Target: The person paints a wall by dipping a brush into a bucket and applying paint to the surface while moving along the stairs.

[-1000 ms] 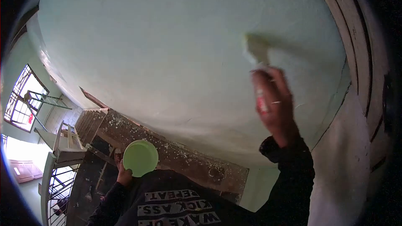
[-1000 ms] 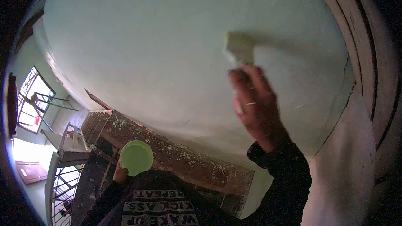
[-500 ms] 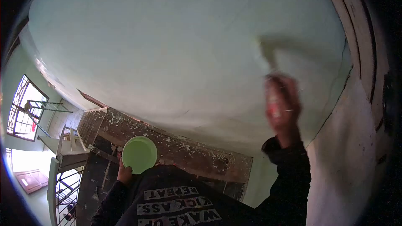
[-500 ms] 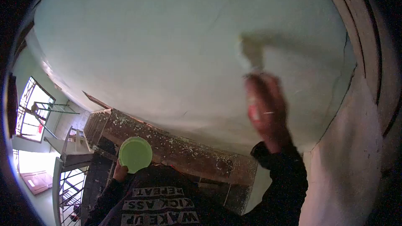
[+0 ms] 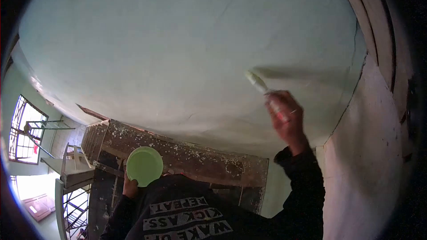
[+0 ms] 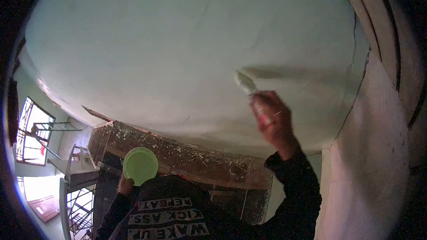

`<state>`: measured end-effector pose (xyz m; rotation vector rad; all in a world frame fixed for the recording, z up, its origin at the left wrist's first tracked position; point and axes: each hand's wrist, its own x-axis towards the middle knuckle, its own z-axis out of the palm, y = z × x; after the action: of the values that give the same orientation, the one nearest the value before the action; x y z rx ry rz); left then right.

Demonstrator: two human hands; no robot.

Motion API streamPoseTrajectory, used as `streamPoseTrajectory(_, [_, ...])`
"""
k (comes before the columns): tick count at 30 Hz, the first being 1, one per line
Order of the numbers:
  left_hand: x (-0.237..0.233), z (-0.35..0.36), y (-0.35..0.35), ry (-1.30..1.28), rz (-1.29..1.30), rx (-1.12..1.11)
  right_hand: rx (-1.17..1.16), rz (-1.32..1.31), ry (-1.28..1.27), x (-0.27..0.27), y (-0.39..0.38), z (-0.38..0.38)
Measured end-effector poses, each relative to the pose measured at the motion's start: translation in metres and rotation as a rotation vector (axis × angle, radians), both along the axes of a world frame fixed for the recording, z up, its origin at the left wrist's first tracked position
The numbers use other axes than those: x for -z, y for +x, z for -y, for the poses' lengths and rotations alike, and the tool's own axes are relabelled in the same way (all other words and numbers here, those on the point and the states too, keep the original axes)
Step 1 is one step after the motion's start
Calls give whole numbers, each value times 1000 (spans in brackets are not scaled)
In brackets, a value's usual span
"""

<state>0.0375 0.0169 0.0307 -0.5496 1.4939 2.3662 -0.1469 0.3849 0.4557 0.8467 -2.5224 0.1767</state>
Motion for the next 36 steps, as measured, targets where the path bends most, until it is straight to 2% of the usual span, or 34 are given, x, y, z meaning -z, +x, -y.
streamPoseTrajectory(2, [-12, -4, -1, 60, 82, -47, 21, -174, 83, -37, -7, -31])
streamPoseTrajectory(5, [-50, -14, -8, 87, 200, -95, 209, -347, 128, -117, -3, -56])
streamPoseTrajectory(6, [-21, -9, -4, 85, 201, -90, 258, -423, 147, -137, 1, -61])
streamPoseTrajectory(7, [33, 2, 3, -18, 159, -24, 261, -538, 194, -152, 5, -61])
streamPoseTrajectory(8, [68, 7, 10, -120, 116, 43, 265, -654, 241, -163, 7, -65])
streamPoseTrajectory(9, [79, 5, 16, -122, 117, 50, 326, -711, 276, -171, 9, -86])
streamPoseTrajectory(11, [89, 4, 23, -677, -261, 203, 332, -757, 307, -149, 6, -102])
streamPoseTrajectory(12, [63, 0, 17, -679, -263, 211, 328, -807, 337, -131, 2, -113])
streamPoseTrajectory(13, [11, -9, 5, -453, -66, 149, 256, -685, 291, -97, 0, -129])
streamPoseTrajectory(14, [-17, -14, -2, -224, 128, 83, 182, -564, 246, -56, 1, -145])
streamPoseTrajectory(15, [-6, -15, 0, -224, 129, 84, 240, -336, 121, -14, 9, -144])
streamPoseTrajectory(16, [13, -14, 4, -145, 74, 56, 136, -197, 81, 18, 18, -142])
streamPoseTrajectory(18, [27, -16, 15, -66, 21, 22, 199, 23, 100, 50, 36, -121])
streamPoseTrajectory(19, [28, -18, 19, -233, -27, 95, 199, 24, 97, 51, 36, -129])
streamPoseTrajectory(20, [30, -19, 20, -402, -77, 169, 212, 66, -56, 48, 35, -143])
streamPoseTrajectory(21, [32, -20, 20, -407, -76, 174, 228, 109, -209, 44, 36, -158])
streamPoseTrajectory(22, [37, -22, 18, -247, -23, 104, 194, -81, 13, 13, 32, -164])
streamPoseTrajectory(23, [38, -25, 15, -85, 30, 30, 225, -156, 95, -21, 32, -167])
streamPoseTrajectory(24, [13, -35, 9, -85, 30, 32, 316, -113, -285, -36, 28, -197])
streamPoseTrajectory(25, [-32, -49, 1, -10, 121, -12, 284, -328, 136, -79, 33, -184])
streamPoseTrajectory(26, [-59, -59, -1, 65, 213, -57, 260, -390, 29, -100, 30, -203])
streamPoseTrajectory(27, [-63, -64, 2, 67, 213, -57, 311, -507, 165, -125, 35, -192])
streamPoseTrajectory(29, [-65, -75, 7, 36, 166, -71, 333, -671, 258, -150, 37, -201])
streamPoseTrajectory(31, [-45, -81, 14, -8, 154, -65, 364, -751, 305, -147, 39, -205])
streamPoseTrajectory(33, [-42, -89, 19, -53, 143, -64, 398, -768, 271, -117, 35, -221])
streamPoseTrajectory(35, [-56, -100, 19, 143, 218, -166, 375, -671, 364, -50, 33, -260])
streamPoseTrajectory(36, [-48, -101, 23, 144, 222, -190, 386, -543, 315, -13, 41, -252])
